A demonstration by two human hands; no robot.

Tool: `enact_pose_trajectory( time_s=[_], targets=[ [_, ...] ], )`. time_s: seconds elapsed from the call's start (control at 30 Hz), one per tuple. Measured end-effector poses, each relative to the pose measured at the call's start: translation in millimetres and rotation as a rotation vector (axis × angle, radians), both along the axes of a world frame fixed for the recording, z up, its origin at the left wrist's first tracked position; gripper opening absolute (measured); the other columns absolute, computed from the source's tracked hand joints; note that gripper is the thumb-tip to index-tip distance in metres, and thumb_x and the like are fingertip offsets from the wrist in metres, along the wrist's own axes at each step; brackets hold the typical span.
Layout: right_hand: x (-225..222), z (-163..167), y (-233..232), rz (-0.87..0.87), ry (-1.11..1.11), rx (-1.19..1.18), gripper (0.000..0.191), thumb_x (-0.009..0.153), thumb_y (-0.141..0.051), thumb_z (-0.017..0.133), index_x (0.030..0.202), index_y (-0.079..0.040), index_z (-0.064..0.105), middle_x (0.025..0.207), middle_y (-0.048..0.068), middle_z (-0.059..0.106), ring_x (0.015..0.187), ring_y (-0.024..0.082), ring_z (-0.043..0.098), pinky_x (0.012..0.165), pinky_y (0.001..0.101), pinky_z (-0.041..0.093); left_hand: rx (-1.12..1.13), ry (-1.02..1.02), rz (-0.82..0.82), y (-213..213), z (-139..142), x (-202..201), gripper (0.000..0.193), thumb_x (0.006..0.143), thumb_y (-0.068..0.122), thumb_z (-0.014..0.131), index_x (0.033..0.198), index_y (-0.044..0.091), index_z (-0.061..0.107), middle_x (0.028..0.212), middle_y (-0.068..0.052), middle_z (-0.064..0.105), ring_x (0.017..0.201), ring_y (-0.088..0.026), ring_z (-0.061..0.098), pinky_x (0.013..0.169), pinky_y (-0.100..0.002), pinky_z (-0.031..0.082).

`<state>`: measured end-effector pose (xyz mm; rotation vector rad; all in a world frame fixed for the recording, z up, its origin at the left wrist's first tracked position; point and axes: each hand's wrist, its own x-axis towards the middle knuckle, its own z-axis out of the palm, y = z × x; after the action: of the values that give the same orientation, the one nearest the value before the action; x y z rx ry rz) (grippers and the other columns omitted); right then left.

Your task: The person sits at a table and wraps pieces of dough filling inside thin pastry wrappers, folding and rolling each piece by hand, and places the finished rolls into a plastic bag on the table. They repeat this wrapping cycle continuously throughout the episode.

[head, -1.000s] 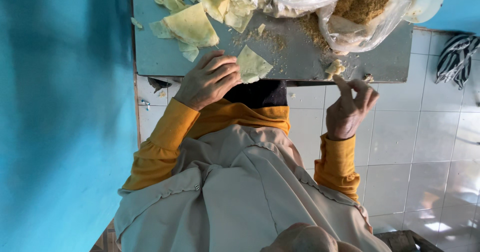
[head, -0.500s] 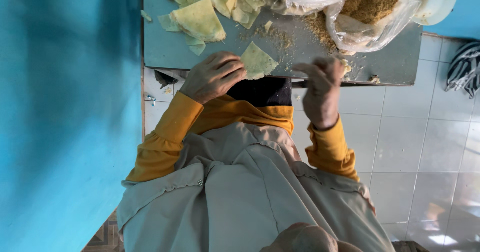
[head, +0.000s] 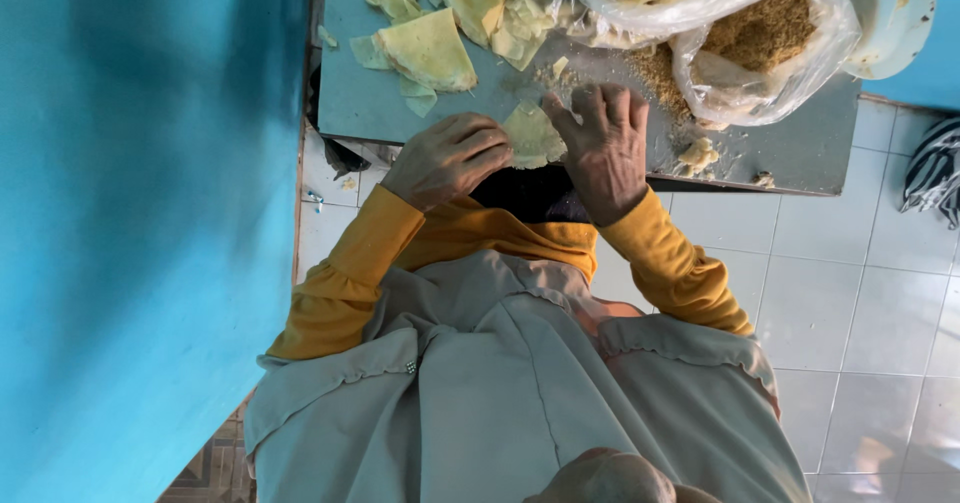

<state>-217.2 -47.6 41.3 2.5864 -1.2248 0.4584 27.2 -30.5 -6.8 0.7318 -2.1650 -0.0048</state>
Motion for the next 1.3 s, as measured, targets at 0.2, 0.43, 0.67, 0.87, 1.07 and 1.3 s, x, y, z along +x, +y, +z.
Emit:
enact_pose_trajectory(
  time_s=[0.2,0.43,0.67,0.87,1.07,1.3],
  targets=[
    [-1.5,-9.2,25.4,0.083,-0.136,0.2,0.056,0.083,-0.004,0.067,0.136,-0.022,0.071,0.105,0.004,0.052,0.108,0.026,0.051,0.098,0.0443,0.041,-0.002,-0.024,0.036,3.4,-1.2,-2.6,0.016,0.089,0.013,0.08,0.102,0.008,0.072,0.11,-0.002,0.067,0.111,-0.022,0.064,0.096,-0.035,0.058],
    [-103.0,4.9,-27.8,0.004,-0.266,0.131,0.045,0.093,0.016,0.05,0.117,-0.012,0.075,0.12,0.011,0.071,0.112,0.026,0.064,0.082,0.0322,0.06,0.071,0.004,0.02,3.9,1.4,-6.1,0.016,0.092,0.013,0.081,0.101,0.009,0.068,0.11,0.0,0.067,0.111,-0.02,0.064,0.095,-0.034,0.057],
    [-157.6,13.5,-116.0,-0.12,-0.066,-0.101,0.023,0.09,0.007,0.067,0.109,-0.004,0.073,0.092,0.007,0.077,0.077,0.018,0.072,0.067,0.0343,0.059,0.034,-0.022,0.041,4.3,2.4,-5.1,0.021,0.088,0.012,0.081,0.103,0.01,0.066,0.11,0.0,0.067,0.112,-0.021,0.064,0.096,-0.034,0.057],
    [-135.1,2.7,-134.6,-0.196,0.072,0.019,0.012,0.089,-0.014,0.082,0.091,-0.008,0.073,0.082,0.011,0.074,0.072,0.024,0.073,0.073,0.0378,0.061,0.063,0.003,0.006,2.9,1.6,-3.4,0.022,0.089,0.012,0.081,0.105,0.009,0.065,0.111,-0.001,0.066,0.111,-0.022,0.063,0.093,-0.034,0.056],
    [-161.7,25.9,-111.4,-0.32,-0.284,0.111,0.014,0.097,0.012,0.069,0.107,0.004,0.062,0.083,0.017,0.07,0.073,0.027,0.07,0.063,0.0368,0.057,0.017,0.017,0.018,1.6,-3.1,-2.9,0.017,0.092,0.012,0.078,0.104,0.009,0.066,0.108,0.0,0.064,0.11,-0.022,0.062,0.093,-0.035,0.056],
    [-74.0,6.1,-59.8,0.211,-0.62,0.554,0.017,0.103,0.01,0.071,0.109,0.001,0.058,0.094,0.015,0.072,0.073,0.018,0.071,0.061,0.0292,0.062,-0.005,0.017,0.03,1.7,-5.7,-2.8,0.014,0.091,0.011,0.078,0.1,0.009,0.067,0.107,0.001,0.064,0.109,-0.021,0.063,0.093,-0.035,0.057]
  ],
)
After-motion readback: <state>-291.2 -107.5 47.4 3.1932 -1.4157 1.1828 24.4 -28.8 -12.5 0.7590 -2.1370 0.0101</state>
